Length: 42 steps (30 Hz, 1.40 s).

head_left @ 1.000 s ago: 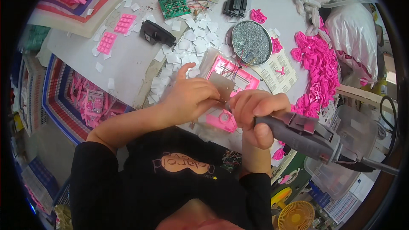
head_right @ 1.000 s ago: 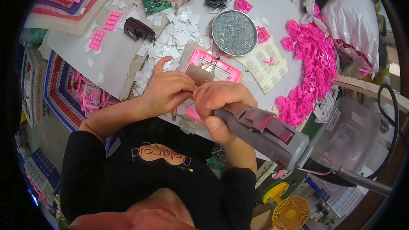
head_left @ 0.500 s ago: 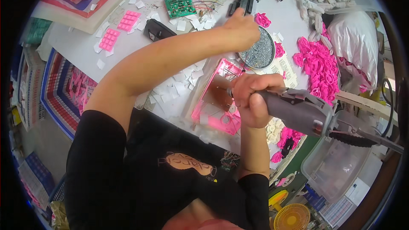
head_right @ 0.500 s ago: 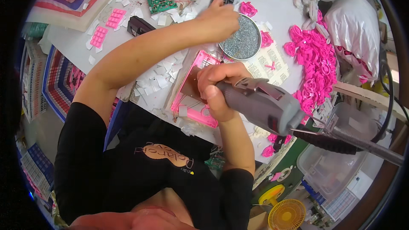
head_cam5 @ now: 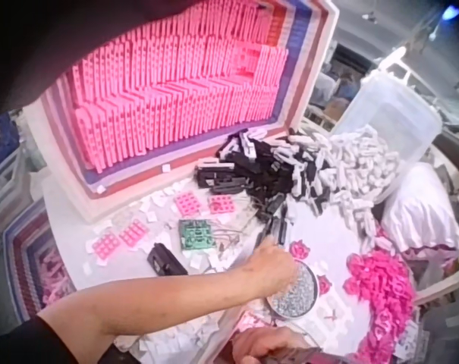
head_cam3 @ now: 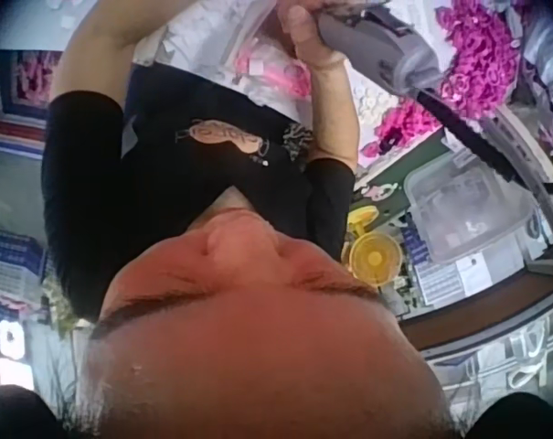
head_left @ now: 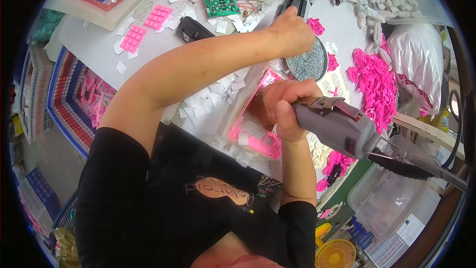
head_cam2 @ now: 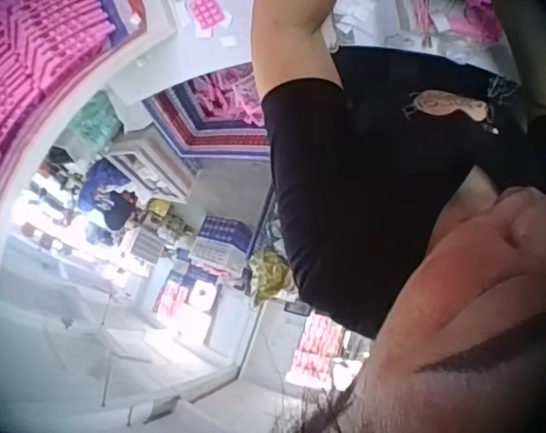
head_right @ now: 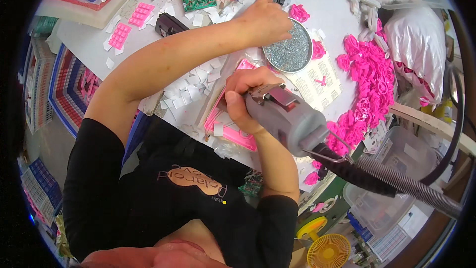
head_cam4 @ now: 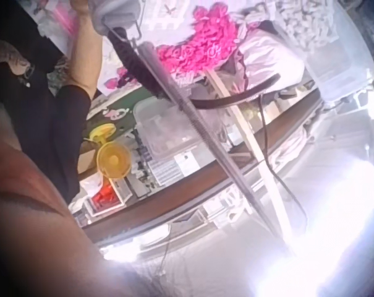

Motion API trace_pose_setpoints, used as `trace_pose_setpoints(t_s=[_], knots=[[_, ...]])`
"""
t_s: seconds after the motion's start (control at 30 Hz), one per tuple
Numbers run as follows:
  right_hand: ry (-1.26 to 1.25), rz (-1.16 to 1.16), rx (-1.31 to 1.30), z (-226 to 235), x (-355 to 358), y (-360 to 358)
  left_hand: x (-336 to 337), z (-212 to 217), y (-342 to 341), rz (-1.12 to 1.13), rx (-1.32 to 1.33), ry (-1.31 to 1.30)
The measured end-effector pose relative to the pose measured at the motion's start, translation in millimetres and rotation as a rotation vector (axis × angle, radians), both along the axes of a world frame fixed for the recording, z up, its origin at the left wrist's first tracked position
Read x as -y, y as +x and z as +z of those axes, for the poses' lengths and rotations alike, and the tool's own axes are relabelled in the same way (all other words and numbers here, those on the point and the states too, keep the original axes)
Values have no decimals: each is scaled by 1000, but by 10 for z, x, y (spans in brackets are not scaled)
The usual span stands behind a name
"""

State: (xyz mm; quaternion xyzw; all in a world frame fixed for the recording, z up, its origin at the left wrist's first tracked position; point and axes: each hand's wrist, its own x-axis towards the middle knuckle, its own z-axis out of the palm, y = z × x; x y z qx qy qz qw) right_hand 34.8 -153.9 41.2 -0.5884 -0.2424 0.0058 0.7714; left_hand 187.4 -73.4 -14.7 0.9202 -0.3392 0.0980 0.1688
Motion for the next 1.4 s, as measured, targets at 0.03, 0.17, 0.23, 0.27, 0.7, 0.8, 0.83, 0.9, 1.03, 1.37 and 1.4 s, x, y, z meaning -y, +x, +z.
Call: trace_pose_setpoints(t_s=[0.03, 0.17, 0.23, 0.27, 0.7, 0.8, 0.83, 0.9, 1.03, 1.37, 1.4], knots=[[-7, -1, 18, -19, -1, 6, -45, 56, 1, 16, -65, -31], [-47, -36, 41, -93, 46, 48, -450, 413, -268, 9, -249, -174], [16, -34, 42, -35, 85, 51, -746, 459, -588, -11, -233, -234], [92, -22, 49, 59, 98, 44, -883, 438, -770, -18, -191, -254], [216, 136, -53, 433, 190, -353, -1045, 112, -1901, -242, -170, -532], [201, 112, -68, 426, 181, -392, -1043, 132, -1871, -258, -131, -533], [189, 102, -65, 421, 172, -393, -1037, 128, -1862, -261, -107, -524], [166, 81, -59, 409, 162, -403, -1020, 121, -1857, -267, -60, -505], [178, 40, -32, 395, 240, -425, -991, 210, -1869, -207, -102, -465], [-301, -781, 156, 630, 1163, -238, -924, 263, -2254, -176, -311, -222], [-370, -869, 225, 644, 1185, -239, -889, 262, -2246, -155, -303, -195]])
